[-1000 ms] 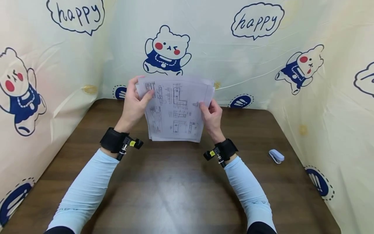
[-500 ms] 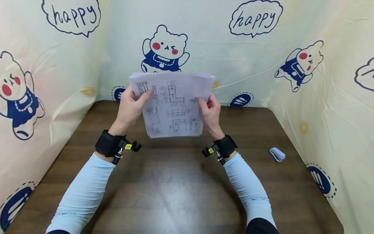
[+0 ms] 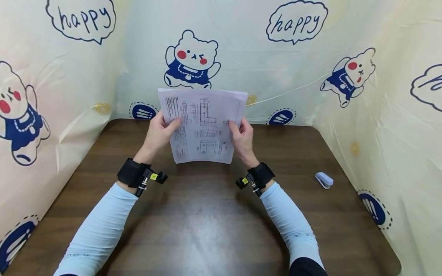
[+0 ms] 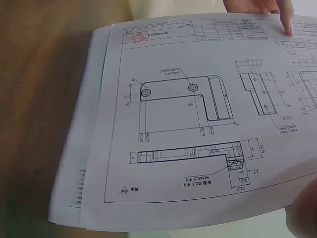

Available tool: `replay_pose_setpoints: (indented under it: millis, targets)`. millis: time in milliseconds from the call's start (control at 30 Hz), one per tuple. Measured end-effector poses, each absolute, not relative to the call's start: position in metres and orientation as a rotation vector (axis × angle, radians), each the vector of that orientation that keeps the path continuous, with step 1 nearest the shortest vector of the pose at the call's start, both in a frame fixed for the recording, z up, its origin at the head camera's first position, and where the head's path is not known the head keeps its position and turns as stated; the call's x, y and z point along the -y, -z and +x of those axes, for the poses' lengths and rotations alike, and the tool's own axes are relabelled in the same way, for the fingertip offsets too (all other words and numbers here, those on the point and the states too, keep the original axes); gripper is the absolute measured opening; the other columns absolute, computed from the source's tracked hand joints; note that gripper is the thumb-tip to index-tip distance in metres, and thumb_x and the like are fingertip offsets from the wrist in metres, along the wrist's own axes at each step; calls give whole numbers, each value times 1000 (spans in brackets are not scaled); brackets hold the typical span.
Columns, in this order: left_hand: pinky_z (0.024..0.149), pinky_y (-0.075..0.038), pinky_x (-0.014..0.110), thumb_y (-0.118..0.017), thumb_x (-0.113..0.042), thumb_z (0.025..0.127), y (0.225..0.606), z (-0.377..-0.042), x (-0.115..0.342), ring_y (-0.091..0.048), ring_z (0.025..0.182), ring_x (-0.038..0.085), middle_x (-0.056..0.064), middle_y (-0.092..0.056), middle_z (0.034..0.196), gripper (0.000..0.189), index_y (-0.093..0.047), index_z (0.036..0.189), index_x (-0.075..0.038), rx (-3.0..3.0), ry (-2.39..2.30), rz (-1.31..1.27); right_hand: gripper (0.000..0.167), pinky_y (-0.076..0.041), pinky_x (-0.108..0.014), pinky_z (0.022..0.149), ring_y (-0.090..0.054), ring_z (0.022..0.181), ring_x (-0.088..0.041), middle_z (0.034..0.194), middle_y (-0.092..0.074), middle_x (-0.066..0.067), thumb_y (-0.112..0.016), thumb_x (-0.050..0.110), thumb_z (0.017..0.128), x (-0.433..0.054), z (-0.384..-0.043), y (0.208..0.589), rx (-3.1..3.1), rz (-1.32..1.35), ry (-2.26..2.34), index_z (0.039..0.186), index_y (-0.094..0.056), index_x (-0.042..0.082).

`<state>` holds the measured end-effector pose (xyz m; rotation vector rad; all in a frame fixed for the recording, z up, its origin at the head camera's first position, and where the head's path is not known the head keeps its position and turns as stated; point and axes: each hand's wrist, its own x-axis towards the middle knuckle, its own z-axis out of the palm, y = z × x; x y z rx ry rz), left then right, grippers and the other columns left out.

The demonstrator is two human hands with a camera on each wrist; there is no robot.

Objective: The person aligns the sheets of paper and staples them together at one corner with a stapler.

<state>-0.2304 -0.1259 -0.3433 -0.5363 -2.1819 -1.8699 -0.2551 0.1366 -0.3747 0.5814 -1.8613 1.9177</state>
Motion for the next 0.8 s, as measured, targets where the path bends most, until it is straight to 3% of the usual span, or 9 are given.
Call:
replay_pose_setpoints:
  millis: [233, 367, 467, 600, 800]
  targets:
    - [94, -52, 52, -51, -17, 102, 361, -234, 128, -64, 117, 35, 16, -58, 137, 40, -45, 141, -12, 2271, 1900, -427, 31, -54, -33, 85, -68, 100, -15, 125, -63, -21, -48, 12, 101, -134, -254, 387, 1968, 545, -1953, 129, -54, -1]
    - [89, -55, 47, -45, -19, 104, 374, -235, 132, -66, 112, 35, 18, -60, 133, 38, -47, 141, -10, 2286, 1928, -399, 33, -54, -35, 87, -67, 102, -19, 128, -62, -20, -42, 12, 103, -133, -252, 394, 2043, 524, -1975, 132, -53, 2]
    - [80, -56, 38, -42, -22, 104, 368, -236, 137, -68, 102, 30, 18, -63, 125, 37, -50, 138, -10, 2348, 1902, -370, 33, -52, -30, 74, -66, 90, -22, 119, -65, -20, -40, 15, 103, -138, -252, 384, 2165, 481, -1880, 127, -59, 3]
    - [70, -48, 30, -44, -18, 101, 356, -238, 148, -66, 92, 26, 15, -65, 118, 34, -57, 131, -9, 2557, 1854, -275, 32, -42, -26, 54, -63, 74, -22, 104, -68, -16, -42, 20, 100, -156, -257, 362, 2527, 411, -1803, 118, -65, 6]
    - [74, -58, 39, -56, -13, 98, 375, -237, 154, -69, 93, 28, 19, -64, 115, 27, -59, 122, -3, 2927, 1849, -167, 30, -42, -27, 49, -58, 58, -18, 89, -70, -11, -45, 20, 100, -187, -261, 370, 3041, 279, -1978, 116, -65, 4]
